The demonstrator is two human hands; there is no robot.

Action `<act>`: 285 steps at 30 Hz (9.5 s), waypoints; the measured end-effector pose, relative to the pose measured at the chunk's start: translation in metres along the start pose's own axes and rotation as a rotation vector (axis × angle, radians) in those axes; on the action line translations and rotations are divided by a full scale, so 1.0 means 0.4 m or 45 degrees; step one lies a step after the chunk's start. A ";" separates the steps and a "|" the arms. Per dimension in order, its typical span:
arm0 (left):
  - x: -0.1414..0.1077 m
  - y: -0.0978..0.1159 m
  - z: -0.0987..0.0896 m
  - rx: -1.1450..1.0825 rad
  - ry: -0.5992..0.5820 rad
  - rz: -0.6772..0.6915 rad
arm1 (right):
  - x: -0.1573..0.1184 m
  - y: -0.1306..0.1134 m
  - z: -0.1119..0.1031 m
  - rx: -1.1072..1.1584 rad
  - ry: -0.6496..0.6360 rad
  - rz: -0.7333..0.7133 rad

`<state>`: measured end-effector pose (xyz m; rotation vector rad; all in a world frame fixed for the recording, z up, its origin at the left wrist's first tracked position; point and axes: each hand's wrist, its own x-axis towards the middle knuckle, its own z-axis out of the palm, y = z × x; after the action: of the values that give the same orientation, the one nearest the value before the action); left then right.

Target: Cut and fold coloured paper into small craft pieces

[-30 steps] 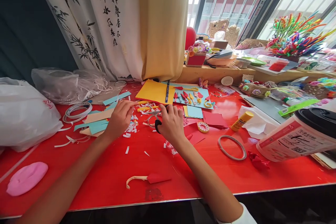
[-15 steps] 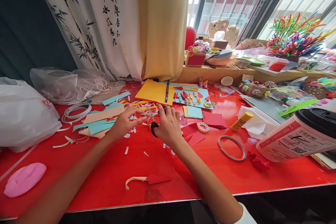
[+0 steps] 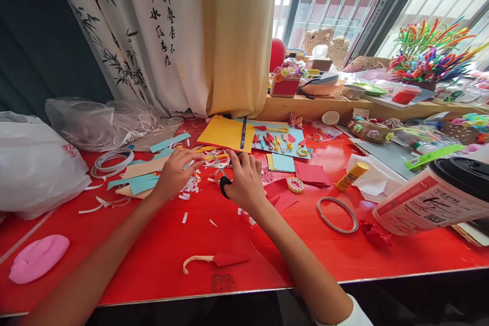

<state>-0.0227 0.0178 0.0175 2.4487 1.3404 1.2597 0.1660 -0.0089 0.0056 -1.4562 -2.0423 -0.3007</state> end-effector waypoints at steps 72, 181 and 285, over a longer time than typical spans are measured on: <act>-0.036 -0.051 0.072 0.414 -0.489 0.201 | 0.000 0.041 0.051 0.268 -0.420 -0.175; -0.016 0.072 0.011 -0.783 -0.158 -0.469 | -0.001 -0.024 -0.027 1.391 0.039 0.166; -0.001 0.024 0.008 -0.635 0.030 -0.507 | 0.006 0.008 -0.007 -0.237 -0.405 -0.077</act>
<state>-0.0142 0.0125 0.0190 1.7404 1.2457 1.3187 0.1693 -0.0071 0.0087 -1.6427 -2.3678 -0.3058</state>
